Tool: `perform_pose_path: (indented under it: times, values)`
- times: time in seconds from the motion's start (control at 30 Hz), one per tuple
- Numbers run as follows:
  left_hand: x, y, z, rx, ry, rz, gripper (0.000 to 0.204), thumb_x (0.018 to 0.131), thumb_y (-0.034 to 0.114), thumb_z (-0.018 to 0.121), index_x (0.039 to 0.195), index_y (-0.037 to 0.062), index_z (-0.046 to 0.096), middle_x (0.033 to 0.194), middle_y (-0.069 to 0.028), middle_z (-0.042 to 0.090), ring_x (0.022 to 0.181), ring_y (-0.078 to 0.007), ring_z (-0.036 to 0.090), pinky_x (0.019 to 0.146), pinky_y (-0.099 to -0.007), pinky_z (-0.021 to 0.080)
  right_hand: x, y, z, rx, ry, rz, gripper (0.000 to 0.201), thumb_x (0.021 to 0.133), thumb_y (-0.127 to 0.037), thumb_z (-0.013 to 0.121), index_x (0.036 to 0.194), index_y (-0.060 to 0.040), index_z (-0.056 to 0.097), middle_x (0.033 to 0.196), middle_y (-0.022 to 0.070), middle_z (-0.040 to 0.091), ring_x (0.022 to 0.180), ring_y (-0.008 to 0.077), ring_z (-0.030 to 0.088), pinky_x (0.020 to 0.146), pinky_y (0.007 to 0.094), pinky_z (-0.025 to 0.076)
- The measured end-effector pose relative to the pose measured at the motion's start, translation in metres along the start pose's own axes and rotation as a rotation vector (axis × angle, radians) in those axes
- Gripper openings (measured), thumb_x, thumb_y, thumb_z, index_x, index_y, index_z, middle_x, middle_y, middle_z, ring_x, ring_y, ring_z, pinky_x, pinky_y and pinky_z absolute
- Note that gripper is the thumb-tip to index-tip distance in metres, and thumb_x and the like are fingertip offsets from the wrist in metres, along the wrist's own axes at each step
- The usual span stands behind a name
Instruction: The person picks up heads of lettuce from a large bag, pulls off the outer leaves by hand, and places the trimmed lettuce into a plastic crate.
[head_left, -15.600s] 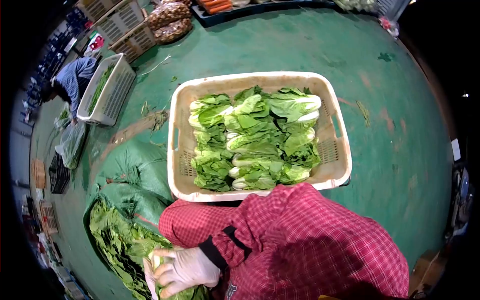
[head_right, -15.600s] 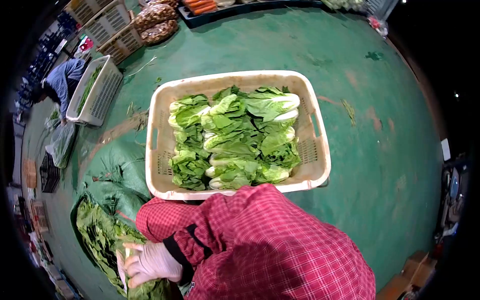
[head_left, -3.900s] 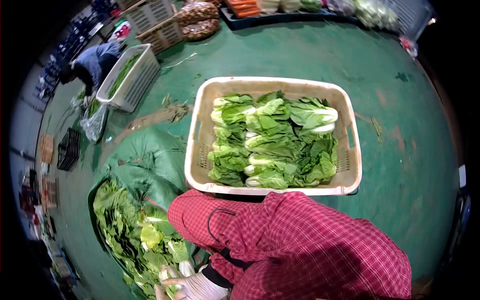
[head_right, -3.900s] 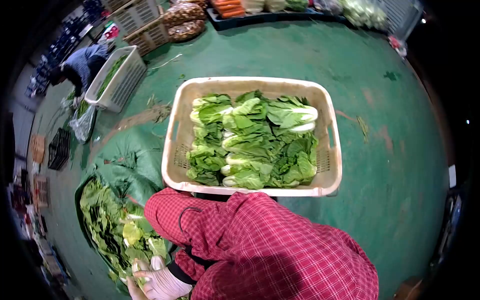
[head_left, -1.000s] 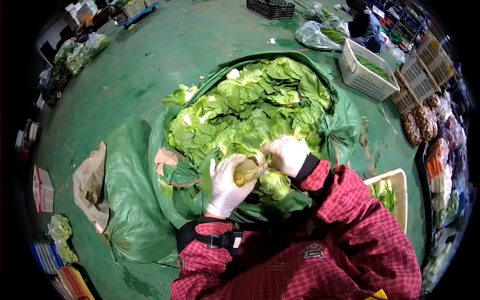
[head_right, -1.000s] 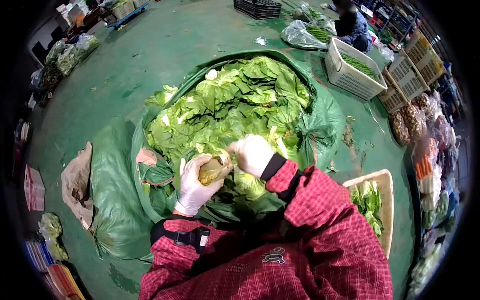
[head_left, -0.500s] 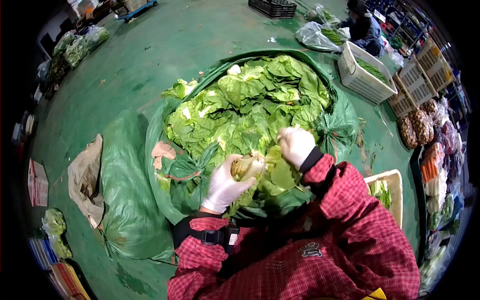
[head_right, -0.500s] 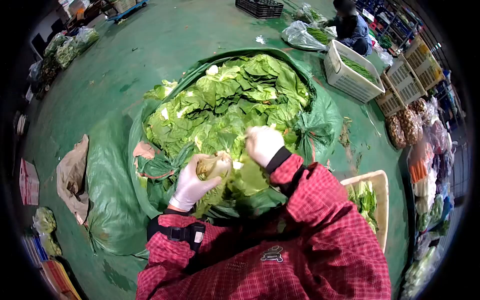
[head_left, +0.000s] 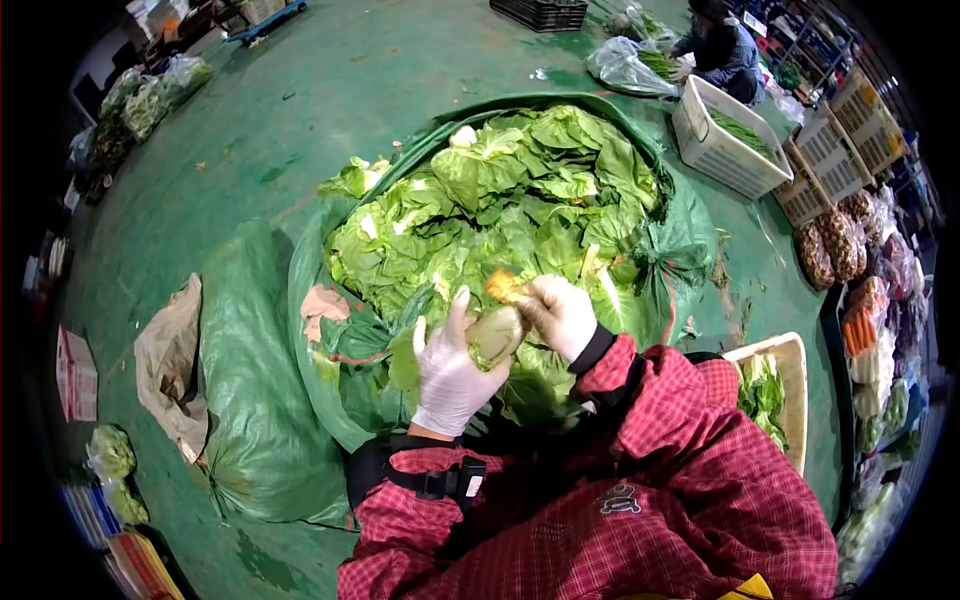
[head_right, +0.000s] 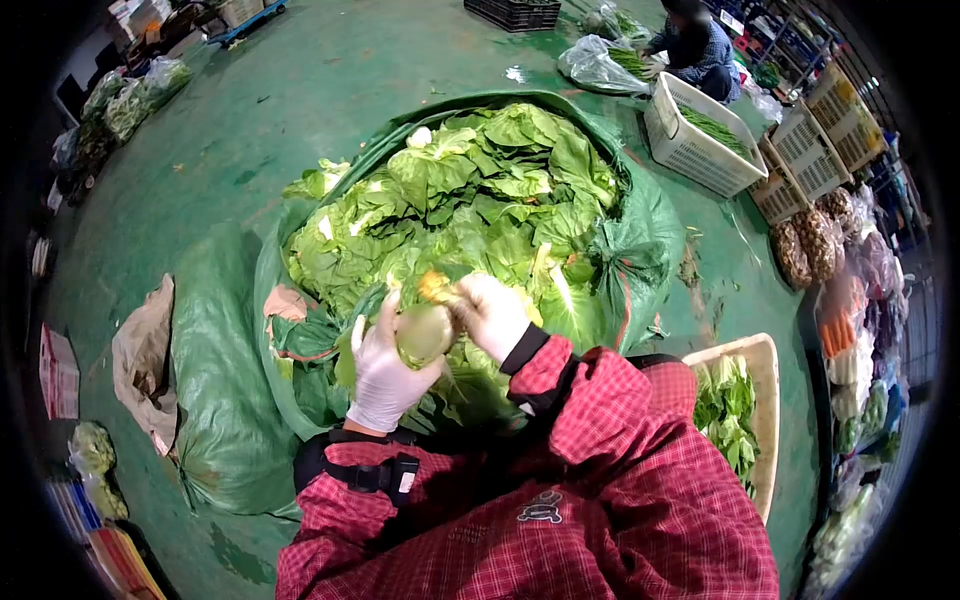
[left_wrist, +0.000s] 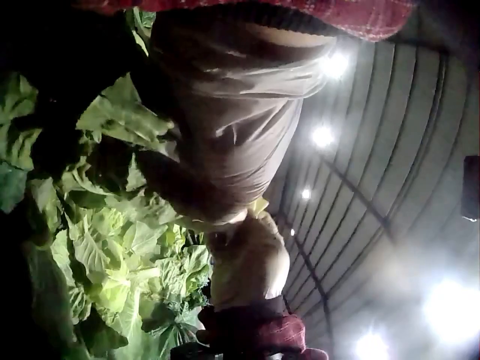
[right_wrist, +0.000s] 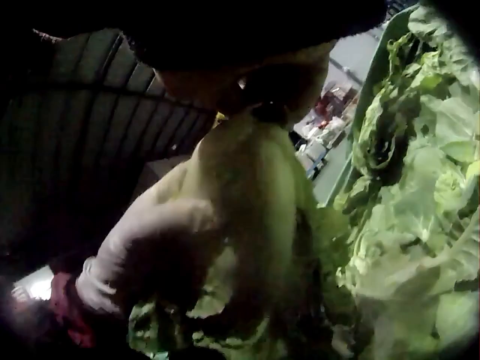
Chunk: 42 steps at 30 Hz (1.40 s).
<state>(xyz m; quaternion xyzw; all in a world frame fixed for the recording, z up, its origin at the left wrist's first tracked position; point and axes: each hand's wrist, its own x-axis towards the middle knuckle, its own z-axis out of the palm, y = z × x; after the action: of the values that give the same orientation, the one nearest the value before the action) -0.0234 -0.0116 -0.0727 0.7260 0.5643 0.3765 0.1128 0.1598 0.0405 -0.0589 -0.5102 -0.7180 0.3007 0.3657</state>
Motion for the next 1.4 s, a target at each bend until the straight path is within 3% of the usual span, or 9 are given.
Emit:
perform_pose_path:
  times: [0.13,0.23,0.33,0.5,0.87,0.97,1.13,1.27,1.4]
  values:
    - [0.012,-0.004,-0.028,-0.345,0.102,-0.334,0.092,0.072,0.027,0.080,0.146,0.0030,0.032,0.116,-0.0121,0.061,0.107,-0.0263,0.060,0.109,-0.0468,0.033,0.024,0.042,-0.025,-0.362,-0.649,0.344,0.024,0.088,-0.025,0.063,0.102,-0.0064,0.067,0.094,0.0201,0.066,0.086,0.0306,0.066,0.077,0.0385,0.052]
    - [0.025,-0.029,-0.054,-0.737,0.505,-0.462,0.073,0.081,0.020,0.070,0.144,0.0040,0.036,0.126,-0.0120,0.055,0.113,-0.0259,0.057,0.102,-0.0399,0.043,0.028,0.058,-0.019,-0.690,-0.945,0.041,0.055,0.083,-0.023,0.064,0.136,-0.0119,0.053,0.119,0.0195,0.064,0.112,0.0321,0.062,0.098,0.0393,0.048]
    - [0.021,-0.071,-0.065,-1.453,0.611,-0.755,0.053,0.090,0.029,0.058,0.134,0.0025,0.048,0.128,-0.0144,0.057,0.113,-0.0296,0.059,0.097,-0.0451,0.049,0.060,0.071,0.010,-0.291,-0.538,0.104,0.071,0.082,-0.024,0.068,0.146,-0.0121,0.041,0.132,0.0222,0.056,0.120,0.0326,0.057,0.103,0.0372,0.046]
    - [0.032,-0.061,-0.085,-1.699,0.733,-0.648,0.053,0.089,0.033,0.056,0.132,0.0031,0.050,0.128,-0.0156,0.057,0.112,-0.0306,0.060,0.097,-0.0479,0.049,0.049,0.037,0.105,-0.757,-1.060,0.394,0.088,0.087,-0.047,0.064,0.156,-0.0313,0.011,0.162,0.0196,0.000,0.147,0.0444,0.009,0.114,0.0581,0.025]
    - [0.030,-0.067,-0.107,-1.462,0.832,-0.617,0.074,0.088,0.052,0.060,0.144,0.0077,0.038,0.138,-0.0149,0.049,0.124,-0.0338,0.050,0.104,-0.0506,0.043,-0.028,0.048,0.080,-0.658,-1.137,-0.244,0.079,0.066,-0.028,0.072,0.141,-0.0196,0.049,0.152,0.0158,0.033,0.123,0.0382,0.048,0.096,0.0456,0.049]
    - [0.030,-0.070,-0.110,-1.493,0.795,-0.631,0.075,0.086,0.051,0.062,0.143,0.0076,0.039,0.137,-0.0146,0.050,0.123,-0.0340,0.051,0.103,-0.0501,0.044,-0.038,0.073,0.072,-0.433,-0.707,-0.287,0.069,0.074,-0.031,0.070,0.139,-0.0175,0.052,0.141,0.0179,0.047,0.118,0.0369,0.053,0.100,0.0452,0.046]
    - [0.029,-0.076,-0.108,-1.575,0.783,-0.650,0.065,0.089,0.045,0.060,0.137,0.0041,0.045,0.130,-0.0139,0.055,0.115,-0.0308,0.057,0.099,-0.0460,0.046,0.014,0.078,0.027,0.358,-0.544,0.371,0.047,0.084,-0.032,0.068,0.127,-0.0144,0.064,0.125,0.0151,0.061,0.114,0.0330,0.057,0.105,0.0423,0.042]
    - [0.032,-0.075,-0.099,-1.522,0.746,-0.606,0.065,0.088,0.044,0.061,0.136,0.0038,0.046,0.128,-0.0135,0.056,0.114,-0.0300,0.058,0.097,-0.0462,0.048,0.073,0.045,0.015,-0.585,-0.582,0.126,0.039,0.087,-0.035,0.063,0.124,-0.0221,0.067,0.129,0.0169,0.058,0.124,0.0359,0.050,0.109,0.0502,0.038]
    - [0.031,-0.079,-0.092,-1.650,0.695,-0.637,0.063,0.089,0.043,0.060,0.138,0.0065,0.046,0.130,-0.0124,0.056,0.114,-0.0300,0.058,0.096,-0.0463,0.050,0.103,0.046,0.092,0.083,-0.523,0.275,0.064,0.082,-0.012,0.067,0.142,-0.0083,0.044,0.137,0.0184,0.053,0.124,0.0312,0.054,0.106,0.0389,0.043]
